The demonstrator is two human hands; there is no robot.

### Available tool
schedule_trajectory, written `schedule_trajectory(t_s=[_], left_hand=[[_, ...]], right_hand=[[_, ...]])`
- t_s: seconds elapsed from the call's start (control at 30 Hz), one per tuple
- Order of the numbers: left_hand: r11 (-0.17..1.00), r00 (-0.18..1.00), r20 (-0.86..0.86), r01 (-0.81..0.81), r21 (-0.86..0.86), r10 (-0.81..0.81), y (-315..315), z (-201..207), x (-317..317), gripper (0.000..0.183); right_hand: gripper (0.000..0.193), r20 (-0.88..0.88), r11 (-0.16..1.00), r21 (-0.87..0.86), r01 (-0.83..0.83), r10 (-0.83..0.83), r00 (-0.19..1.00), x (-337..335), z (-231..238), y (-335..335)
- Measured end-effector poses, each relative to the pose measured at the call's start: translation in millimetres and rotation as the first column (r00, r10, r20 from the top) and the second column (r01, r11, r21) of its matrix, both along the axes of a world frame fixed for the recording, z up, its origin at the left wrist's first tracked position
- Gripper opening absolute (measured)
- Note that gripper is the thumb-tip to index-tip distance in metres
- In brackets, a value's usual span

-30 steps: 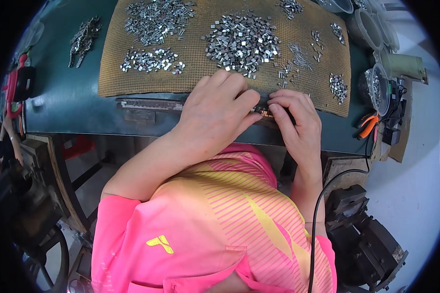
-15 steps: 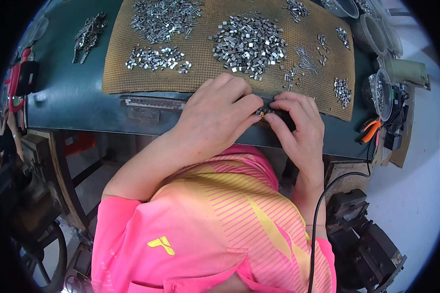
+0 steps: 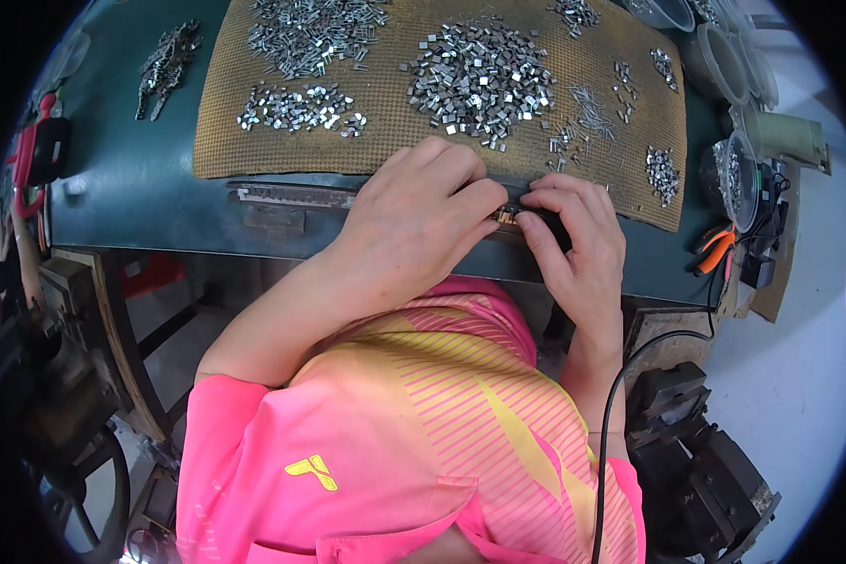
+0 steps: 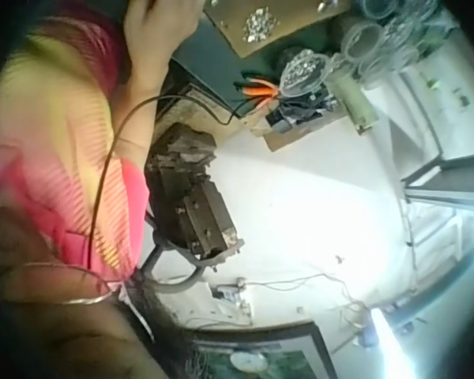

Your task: The person places small metal pieces into a mold bar by hand, inserts the loaded mold bar into a manual press machine, and rotates the wheel to press the pieces.

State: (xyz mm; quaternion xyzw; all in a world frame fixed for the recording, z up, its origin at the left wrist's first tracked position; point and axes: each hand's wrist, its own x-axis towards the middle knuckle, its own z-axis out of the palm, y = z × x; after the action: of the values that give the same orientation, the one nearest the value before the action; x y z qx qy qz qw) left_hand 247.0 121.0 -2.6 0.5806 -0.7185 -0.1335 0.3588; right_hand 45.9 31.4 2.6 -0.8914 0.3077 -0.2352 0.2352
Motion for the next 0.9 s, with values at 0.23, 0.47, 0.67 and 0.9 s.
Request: schedule_trajectory(t_s=[0.23, 0.47, 0.67, 0.9], left_hand=[[1.000, 0.999, -0.053, 0.001, -0.028, -0.003, 8.9, 16.1, 22.2, 0.026], [0.944, 0.940, 0.131, -0.295, -0.145, 0.314, 46.2, 13.7, 81.6, 0.024], [0.940, 0.898, 0.277, -0.320, -0.122, 0.342, 84.2, 1.4, 112.1, 0.037], [0.969, 0.900, 0.360, -0.228, -0.097, 0.248, 91.5, 1.6, 124.3, 0.042]], right_hand=[[0.016, -0.001, 1.000, 0.004, 0.023, -0.023, 1.000, 3.0, 1.2, 1.3], [0.015, 0.040, 0.999, 0.054, -0.001, -0.001, 0.999, -2.6, 0.2, -1.5], [0.014, 0.017, 0.999, 0.045, 0.001, -0.002, 1.000, -1.8, 3.7, 0.2], [0.011, 0.085, 0.985, 0.170, -0.009, -0.005, 0.996, -13.4, 11.3, 0.7]])
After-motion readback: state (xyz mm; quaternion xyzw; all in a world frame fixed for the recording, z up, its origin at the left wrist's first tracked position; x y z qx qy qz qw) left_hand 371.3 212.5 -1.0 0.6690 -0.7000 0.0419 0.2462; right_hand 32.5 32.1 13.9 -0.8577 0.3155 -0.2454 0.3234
